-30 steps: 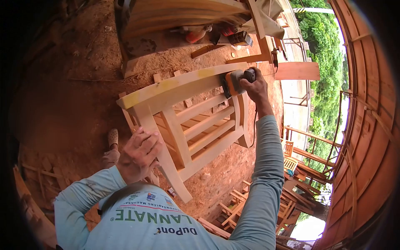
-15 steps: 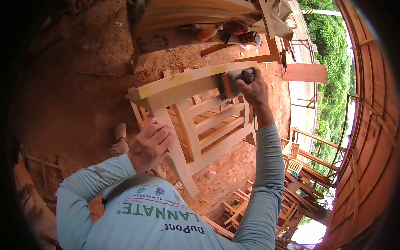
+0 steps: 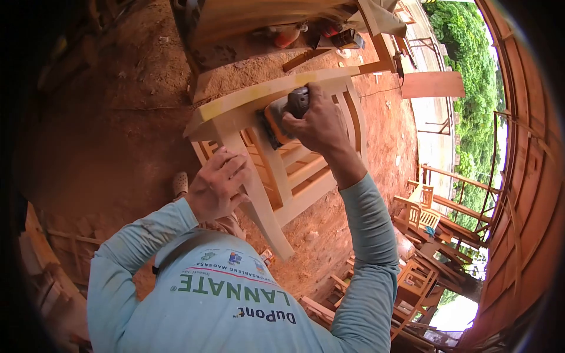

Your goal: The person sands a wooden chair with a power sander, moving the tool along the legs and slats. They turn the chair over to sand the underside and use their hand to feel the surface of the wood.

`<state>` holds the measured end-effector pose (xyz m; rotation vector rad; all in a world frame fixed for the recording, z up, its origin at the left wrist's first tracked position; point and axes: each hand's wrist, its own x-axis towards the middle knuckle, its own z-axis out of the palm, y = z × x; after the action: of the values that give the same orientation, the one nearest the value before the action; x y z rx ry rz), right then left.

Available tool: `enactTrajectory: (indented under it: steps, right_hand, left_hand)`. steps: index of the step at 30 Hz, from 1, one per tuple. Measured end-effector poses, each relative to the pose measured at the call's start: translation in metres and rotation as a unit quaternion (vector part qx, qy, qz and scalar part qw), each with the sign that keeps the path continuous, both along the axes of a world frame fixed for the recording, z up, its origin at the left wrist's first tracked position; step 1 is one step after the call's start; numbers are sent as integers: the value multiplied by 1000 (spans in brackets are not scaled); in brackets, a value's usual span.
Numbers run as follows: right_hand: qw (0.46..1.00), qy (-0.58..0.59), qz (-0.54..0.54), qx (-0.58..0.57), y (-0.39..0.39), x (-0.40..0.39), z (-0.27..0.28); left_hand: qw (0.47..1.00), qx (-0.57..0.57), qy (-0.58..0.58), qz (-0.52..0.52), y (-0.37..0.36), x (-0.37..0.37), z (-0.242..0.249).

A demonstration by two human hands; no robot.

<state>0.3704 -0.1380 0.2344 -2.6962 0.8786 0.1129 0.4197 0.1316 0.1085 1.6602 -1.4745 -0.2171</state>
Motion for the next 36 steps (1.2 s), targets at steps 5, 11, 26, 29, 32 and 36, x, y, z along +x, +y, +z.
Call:
enactTrajectory:
  steps: [5, 11, 26, 29, 32, 36]
  right_hand:
    - [999, -37, 29, -12, 32, -36, -4]
    - [996, -84, 8, -28, 59, -103, -5]
    - [992, -104, -12, -64, 63, -96, -12]
    - [995, -78, 5, -55, 45, -66, -13]
    - [996, -70, 25, -55, 39, -39, -11]
    - [996, -52, 45, -60, 35, -21, -8]
  left_hand:
    - [996, -45, 72, 4, 9, 11, 15]
    - [996, -52, 63, 21, 29, 13, 4]
    - [984, -150, 95, -23, 22, -4, 40]
    - [977, -172, 116, -58, 10, -7, 50]
    - [982, -127, 114, -78, 17, -11, 32]
    - [989, -8, 146, -19, 47, -8, -32]
